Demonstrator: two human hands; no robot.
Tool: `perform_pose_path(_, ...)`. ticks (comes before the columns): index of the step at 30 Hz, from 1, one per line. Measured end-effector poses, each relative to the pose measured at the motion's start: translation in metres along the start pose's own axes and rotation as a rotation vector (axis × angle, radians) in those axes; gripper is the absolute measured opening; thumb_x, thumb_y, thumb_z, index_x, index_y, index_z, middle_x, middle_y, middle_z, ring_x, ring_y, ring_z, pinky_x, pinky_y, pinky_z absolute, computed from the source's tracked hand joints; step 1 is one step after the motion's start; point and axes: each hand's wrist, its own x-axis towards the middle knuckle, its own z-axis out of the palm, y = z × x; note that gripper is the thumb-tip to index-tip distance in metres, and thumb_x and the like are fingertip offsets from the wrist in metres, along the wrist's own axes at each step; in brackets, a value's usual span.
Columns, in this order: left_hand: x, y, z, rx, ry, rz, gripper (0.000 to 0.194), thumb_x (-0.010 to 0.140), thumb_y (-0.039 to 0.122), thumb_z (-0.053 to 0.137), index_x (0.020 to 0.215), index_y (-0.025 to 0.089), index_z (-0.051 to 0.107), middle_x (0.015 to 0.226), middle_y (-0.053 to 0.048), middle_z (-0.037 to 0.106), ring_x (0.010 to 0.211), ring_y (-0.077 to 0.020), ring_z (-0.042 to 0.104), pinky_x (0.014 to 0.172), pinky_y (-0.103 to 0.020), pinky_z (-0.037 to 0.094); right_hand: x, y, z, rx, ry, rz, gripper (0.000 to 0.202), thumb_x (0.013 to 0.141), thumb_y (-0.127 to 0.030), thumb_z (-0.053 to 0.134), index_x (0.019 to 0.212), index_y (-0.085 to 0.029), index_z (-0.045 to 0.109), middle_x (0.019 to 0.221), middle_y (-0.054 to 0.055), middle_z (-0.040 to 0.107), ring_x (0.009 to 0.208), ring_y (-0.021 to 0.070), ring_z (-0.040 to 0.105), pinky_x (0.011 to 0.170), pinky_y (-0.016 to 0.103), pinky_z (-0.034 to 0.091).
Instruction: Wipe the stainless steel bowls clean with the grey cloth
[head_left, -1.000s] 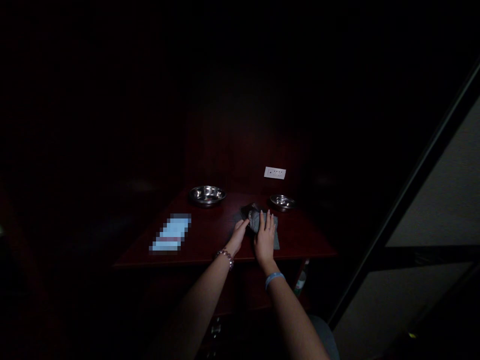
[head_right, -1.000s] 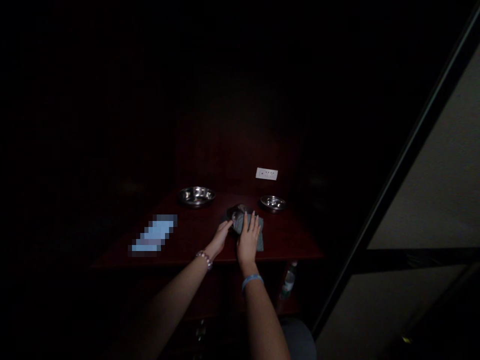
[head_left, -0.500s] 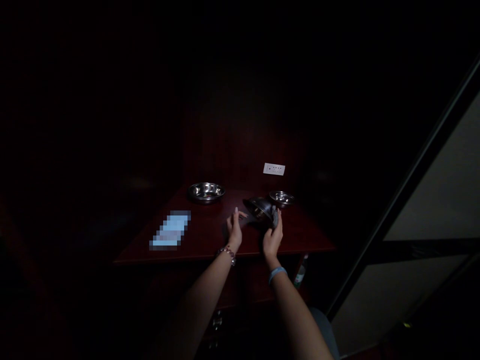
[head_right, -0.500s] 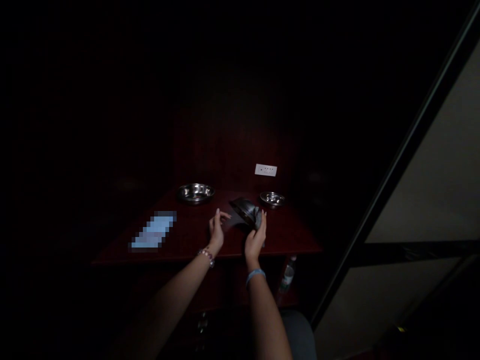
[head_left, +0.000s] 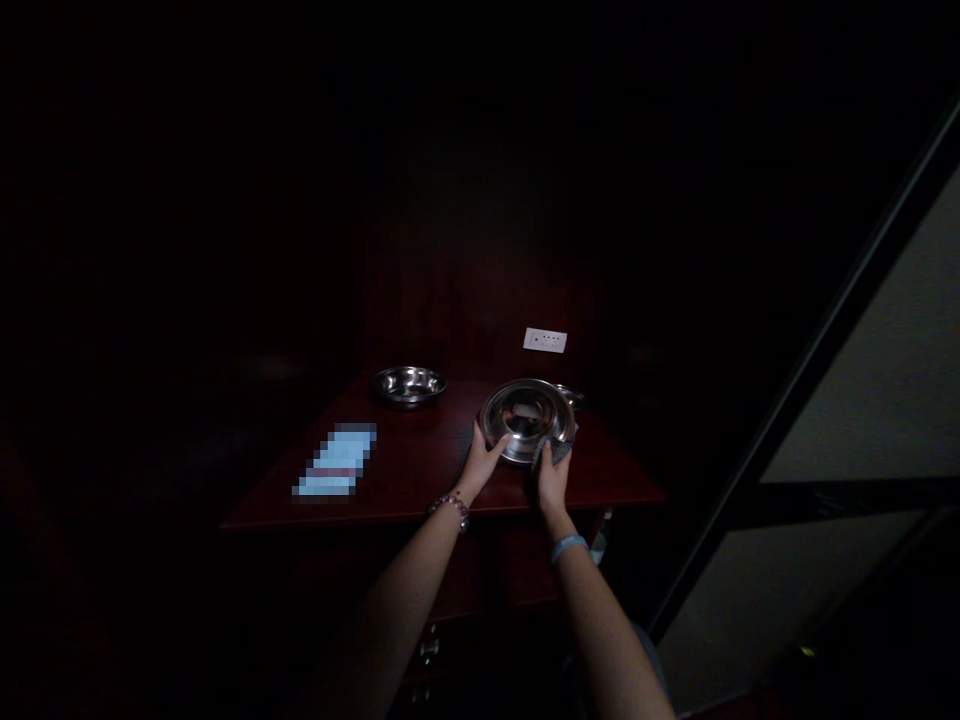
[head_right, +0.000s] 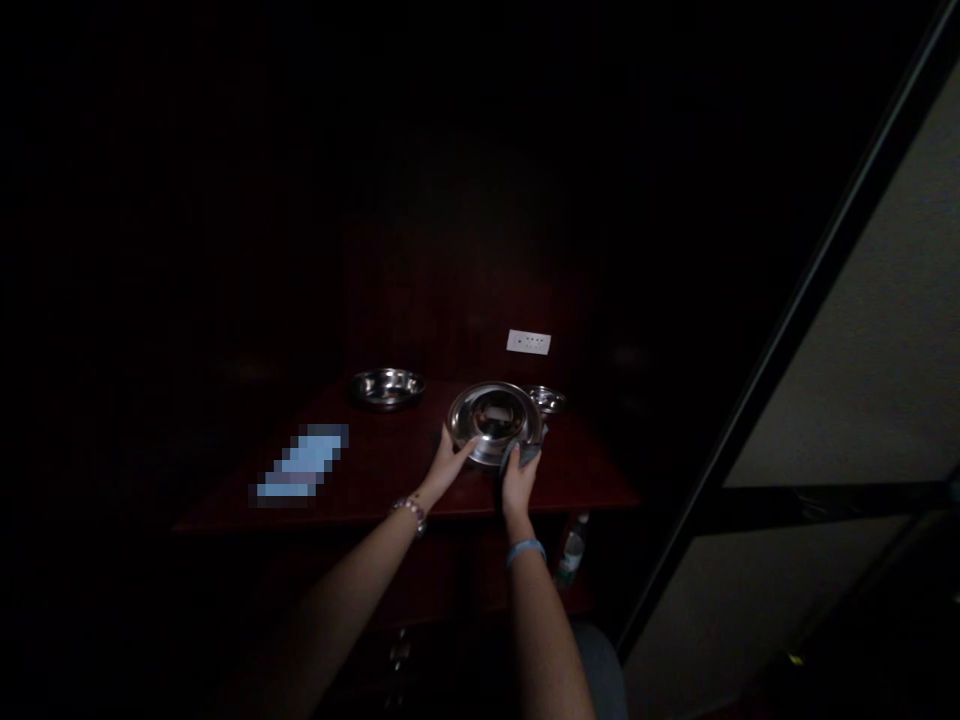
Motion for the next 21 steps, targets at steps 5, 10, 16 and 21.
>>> perform_pose_path(5,0.004,-0.003,-0.004,0.088,0.042,-0.028,0.025,0.077,0.027,0.076,0.098,0.018,0.067,0.101,-0.008,0.075,0.108,-0.0248,0.067,0.108,-0.039,0.045,-0.005,-0.002,0.000,-0.097,0.005,0.008,0.071,0.095,-0.055,0.046,0.150,-0.011,0.041,0.138,0.021,0.066,0.124,0.0292,0.067,0.104,0.041,0.051)
perform_pose_path(10,0.006,-0.006,-0.009,0.130,0.132,-0.013,0.013,0.081,0.030,0.071,0.087,0.018,0.068,0.087,-0.004,0.073,0.092,-0.0222,0.068,0.097,-0.036,0.050,-0.012,-0.002,0.005,-0.180,0.061,0.058,0.061,0.092,-0.054,0.053,0.138,-0.013,0.054,0.117,0.018,0.076,0.104,0.0307,0.075,0.090,0.039,0.056)
perform_pose_path(16,0.006,-0.003,-0.009,0.090,0.191,-0.050,0.015,0.084,0.031,0.070,0.084,0.016,0.073,0.088,-0.009,0.077,0.100,-0.0264,0.071,0.101,-0.039,0.050,-0.010,0.001,0.008,-0.268,0.074,-0.075,0.050,0.091,-0.057,0.056,0.111,-0.013,0.069,0.116,0.019,0.072,0.114,0.0317,0.063,0.104,0.045,0.048)
perform_pose_path(21,0.007,-0.006,-0.008,0.006,0.263,-0.072,0.016,0.083,0.029,0.073,0.088,0.014,0.076,0.095,-0.012,0.080,0.109,-0.0282,0.072,0.108,-0.043,0.048,-0.009,0.003,0.007,-0.325,0.123,-0.065,0.048,0.090,-0.059,0.057,0.104,-0.015,0.071,0.123,0.021,0.065,0.116,0.0330,0.058,0.108,0.048,0.044)
